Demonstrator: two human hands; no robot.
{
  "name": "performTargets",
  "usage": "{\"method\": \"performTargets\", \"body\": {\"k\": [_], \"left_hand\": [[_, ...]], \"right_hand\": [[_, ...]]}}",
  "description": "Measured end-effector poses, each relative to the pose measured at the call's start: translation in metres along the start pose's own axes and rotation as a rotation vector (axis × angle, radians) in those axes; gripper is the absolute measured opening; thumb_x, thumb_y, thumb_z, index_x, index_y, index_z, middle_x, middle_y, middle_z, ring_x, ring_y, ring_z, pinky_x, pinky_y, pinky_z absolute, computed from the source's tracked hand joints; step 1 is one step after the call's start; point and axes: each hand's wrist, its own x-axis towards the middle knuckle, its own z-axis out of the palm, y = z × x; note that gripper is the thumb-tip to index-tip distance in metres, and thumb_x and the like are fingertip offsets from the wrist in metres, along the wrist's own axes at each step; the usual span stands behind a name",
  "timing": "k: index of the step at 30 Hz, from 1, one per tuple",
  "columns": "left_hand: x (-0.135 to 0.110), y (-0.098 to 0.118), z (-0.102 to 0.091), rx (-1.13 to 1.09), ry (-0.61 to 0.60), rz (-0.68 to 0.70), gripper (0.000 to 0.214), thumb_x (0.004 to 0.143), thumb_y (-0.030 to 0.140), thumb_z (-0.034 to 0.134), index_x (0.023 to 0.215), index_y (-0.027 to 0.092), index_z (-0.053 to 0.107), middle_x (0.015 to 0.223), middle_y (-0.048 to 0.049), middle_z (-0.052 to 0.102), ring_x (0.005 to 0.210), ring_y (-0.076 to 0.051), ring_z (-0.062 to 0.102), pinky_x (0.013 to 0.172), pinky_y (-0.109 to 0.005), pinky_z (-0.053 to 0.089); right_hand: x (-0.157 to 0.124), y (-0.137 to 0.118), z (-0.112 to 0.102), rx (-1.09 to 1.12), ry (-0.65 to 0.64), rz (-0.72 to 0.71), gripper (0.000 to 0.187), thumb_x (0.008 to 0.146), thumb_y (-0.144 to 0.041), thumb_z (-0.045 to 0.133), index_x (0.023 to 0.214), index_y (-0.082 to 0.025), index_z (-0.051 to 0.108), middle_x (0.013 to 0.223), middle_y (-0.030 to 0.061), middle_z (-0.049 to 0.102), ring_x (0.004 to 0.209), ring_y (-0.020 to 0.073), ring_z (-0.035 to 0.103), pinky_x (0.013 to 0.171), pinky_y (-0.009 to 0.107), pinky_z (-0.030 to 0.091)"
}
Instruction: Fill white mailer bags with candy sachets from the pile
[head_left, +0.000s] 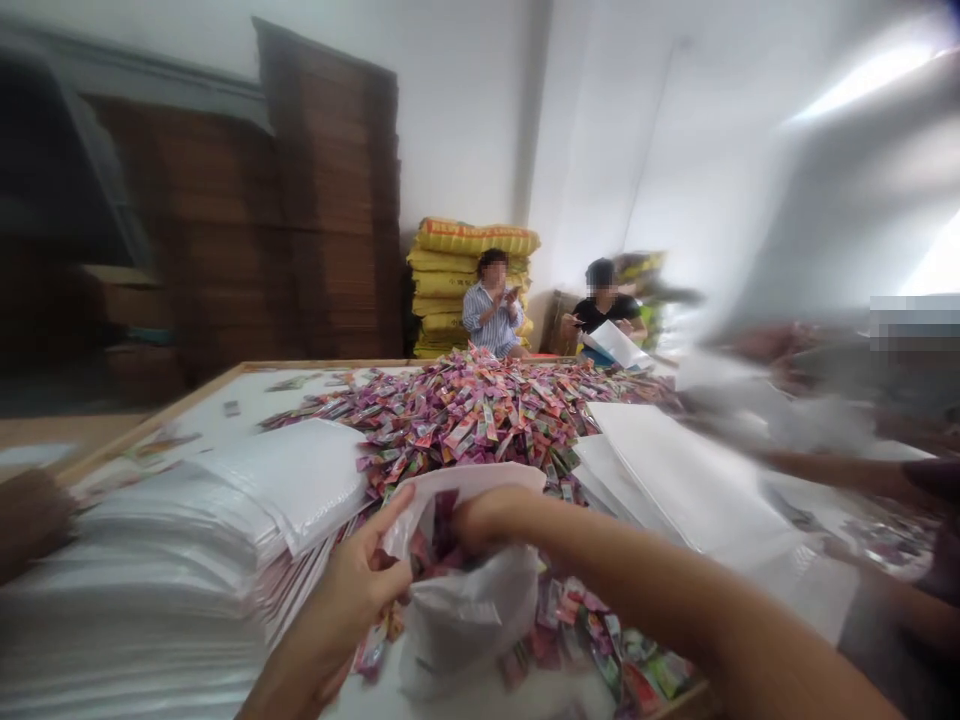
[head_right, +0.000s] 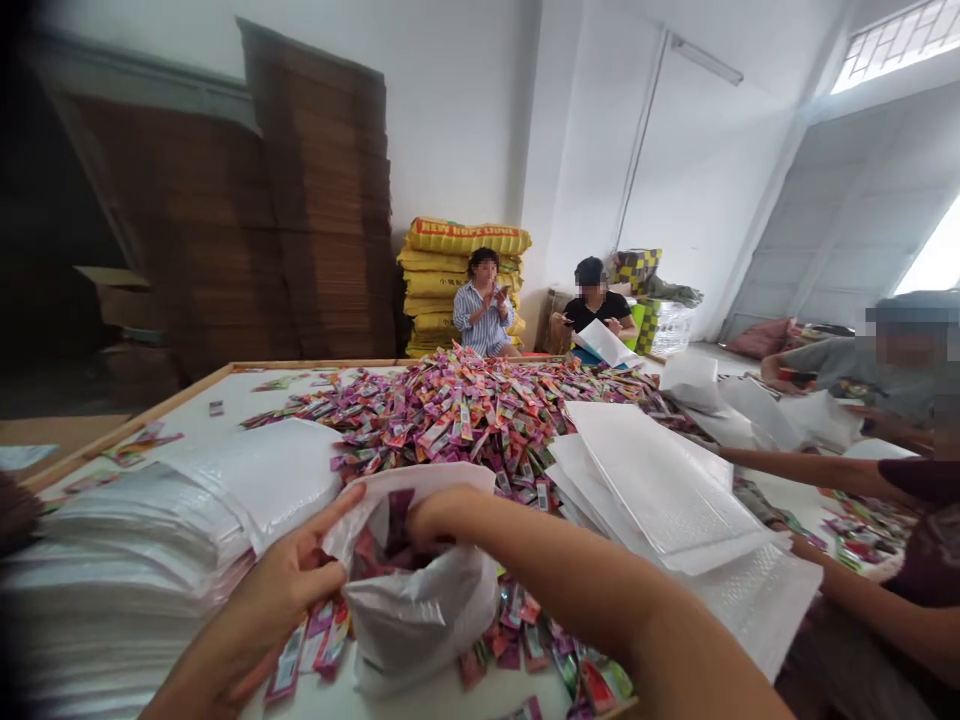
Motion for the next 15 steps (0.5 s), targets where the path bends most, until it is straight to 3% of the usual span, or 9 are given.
{"method": "performTargets", "body": {"k": [3,5,8,11,13,15], "left_hand": [[0.004,0.0,-0.01,0.007,0.034,-0.007,0.086,0.061,0.014,0.057,0.145,0.022,0.04,0.054,0.0069,0.054,0.044,-0.007,0.036,0.043,-0.018,0.025],[0.007,0.002,-0.014,-0.013,0.03,-0.024,0.083,0.064,0.014,0.06,0.145,0.022,0.04,0.053,0.0067,0.053,0.045,-0.008,0.037,0.043,-0.019,0.025],[0.01,0.003,-0.014,-0.03,0.016,-0.038,0.079,0.073,0.029,0.068,0.145,0.022,0.039,0.05,0.0069,0.049,0.048,-0.009,0.038,0.045,-0.019,0.026],[0.012,0.0,-0.013,0.085,-0.075,-0.011,0.084,0.071,0.047,0.073,0.145,0.027,0.039,0.055,0.0061,0.052,0.05,-0.01,0.04,0.046,-0.019,0.029],[0.016,-0.007,-0.014,0.243,-0.153,0.085,0.082,0.06,0.05,0.08,0.135,0.028,0.053,0.068,0.0021,0.062,0.059,-0.014,0.05,0.052,-0.022,0.039],[0.024,-0.017,-0.016,0.395,-0.102,0.207,0.06,0.052,0.052,0.084,0.105,0.026,0.073,0.077,-0.0012,0.068,0.07,-0.02,0.058,0.059,-0.025,0.047]], "right_hand": [[-0.038,0.017,-0.04,0.088,-0.113,0.013,0.018,0.079,-0.021,0.061,0.08,-0.008,0.073,0.067,0.0049,0.068,0.059,0.0152,0.06,0.056,0.024,0.044],[-0.064,0.022,-0.055,0.189,-0.091,-0.073,0.033,0.086,-0.04,0.058,0.094,-0.012,0.074,0.081,0.0035,0.071,0.071,0.0143,0.062,0.064,0.022,0.045],[-0.08,0.02,-0.042,0.219,-0.11,-0.238,0.054,0.073,-0.059,0.069,0.111,-0.02,0.07,0.101,0.0017,0.069,0.091,0.0168,0.061,0.073,0.021,0.043],[-0.073,0.016,-0.013,0.054,-0.216,-0.161,0.053,0.072,-0.053,0.072,0.108,-0.015,0.071,0.091,0.0033,0.07,0.079,0.0164,0.06,0.064,0.022,0.041],[-0.07,0.016,-0.003,-0.067,-0.116,-0.088,0.041,0.079,-0.047,0.068,0.102,-0.013,0.072,0.08,0.0025,0.069,0.067,0.0145,0.056,0.057,0.024,0.037],[-0.076,0.017,-0.004,-0.133,0.112,-0.094,0.028,0.083,-0.037,0.065,0.098,-0.015,0.073,0.078,0.0008,0.069,0.068,0.0139,0.056,0.057,0.025,0.036]]}}
